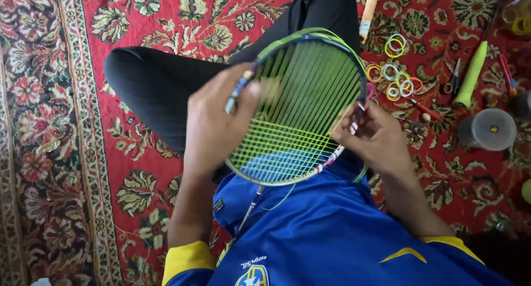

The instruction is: The person is manually weaving and threading strings through the frame of a badminton racket while sitting on the floor.

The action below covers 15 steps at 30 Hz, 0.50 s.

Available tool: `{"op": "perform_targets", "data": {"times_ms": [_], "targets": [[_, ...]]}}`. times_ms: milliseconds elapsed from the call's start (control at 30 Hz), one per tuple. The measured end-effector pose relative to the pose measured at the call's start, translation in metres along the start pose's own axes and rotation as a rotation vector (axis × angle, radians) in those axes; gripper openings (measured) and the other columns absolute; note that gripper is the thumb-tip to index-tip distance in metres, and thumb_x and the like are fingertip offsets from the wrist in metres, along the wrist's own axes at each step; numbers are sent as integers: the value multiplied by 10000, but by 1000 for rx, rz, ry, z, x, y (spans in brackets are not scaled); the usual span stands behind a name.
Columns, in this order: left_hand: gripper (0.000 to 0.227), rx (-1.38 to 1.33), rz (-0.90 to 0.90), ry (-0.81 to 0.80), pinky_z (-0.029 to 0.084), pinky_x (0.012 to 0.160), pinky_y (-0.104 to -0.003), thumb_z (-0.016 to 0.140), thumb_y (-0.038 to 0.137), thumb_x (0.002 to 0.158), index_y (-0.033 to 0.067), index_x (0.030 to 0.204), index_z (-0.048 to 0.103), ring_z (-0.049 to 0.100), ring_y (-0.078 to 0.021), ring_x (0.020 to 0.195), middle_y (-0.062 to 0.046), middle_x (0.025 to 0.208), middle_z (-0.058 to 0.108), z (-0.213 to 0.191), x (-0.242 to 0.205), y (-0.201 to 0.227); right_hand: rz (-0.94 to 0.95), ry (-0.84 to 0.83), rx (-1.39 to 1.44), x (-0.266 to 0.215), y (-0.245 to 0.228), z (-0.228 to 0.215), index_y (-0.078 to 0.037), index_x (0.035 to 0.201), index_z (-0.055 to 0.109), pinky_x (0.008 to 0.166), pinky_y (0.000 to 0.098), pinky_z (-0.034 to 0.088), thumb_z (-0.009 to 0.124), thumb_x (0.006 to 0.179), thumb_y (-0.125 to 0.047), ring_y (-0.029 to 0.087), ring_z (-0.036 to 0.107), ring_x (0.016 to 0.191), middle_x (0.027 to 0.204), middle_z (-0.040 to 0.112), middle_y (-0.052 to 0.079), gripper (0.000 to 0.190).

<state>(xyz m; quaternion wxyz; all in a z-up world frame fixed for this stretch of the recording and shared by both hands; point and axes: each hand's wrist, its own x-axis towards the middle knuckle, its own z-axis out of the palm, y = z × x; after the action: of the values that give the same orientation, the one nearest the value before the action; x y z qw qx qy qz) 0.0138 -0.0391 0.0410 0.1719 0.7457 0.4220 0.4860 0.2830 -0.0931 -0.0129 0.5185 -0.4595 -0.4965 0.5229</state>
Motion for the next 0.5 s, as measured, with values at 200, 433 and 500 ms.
{"op": "perform_targets", "data": {"times_ms": [200, 433, 500], "targets": [[788, -8, -217, -441, 617, 832, -369, 654, 520, 866, 119, 1479, 364, 668, -243, 1180, -129, 1422, 588, -16, -4, 34, 401, 106, -415, 13, -8, -2, -72, 1082, 637, 822, 300, 577, 788, 777, -87, 169, 701, 931, 1002, 739, 83, 341], [956, 172, -348, -572, 493, 570, -371, 727, 621, 769, 232, 1529, 298, 650, -202, 596, -51, 728, 543, -7, -3, 15, 152, -86, -147, 17, -10, -26, -27, 1321, 487, 876, 328, 566, 761, 753, -9, 207, 671, 960, 1045, 660, 114, 630], [939, 166, -359, -556, 482, 556, -374, 736, 613, 762, 238, 1515, 320, 644, -201, 593, -40, 721, 530, -5, -9, 18, 179, -7, -271, 18, -28, -16, -70, 1325, 474, 883, 300, 511, 784, 740, -78, 170, 604, 1016, 1133, 600, 69, 662]]}}
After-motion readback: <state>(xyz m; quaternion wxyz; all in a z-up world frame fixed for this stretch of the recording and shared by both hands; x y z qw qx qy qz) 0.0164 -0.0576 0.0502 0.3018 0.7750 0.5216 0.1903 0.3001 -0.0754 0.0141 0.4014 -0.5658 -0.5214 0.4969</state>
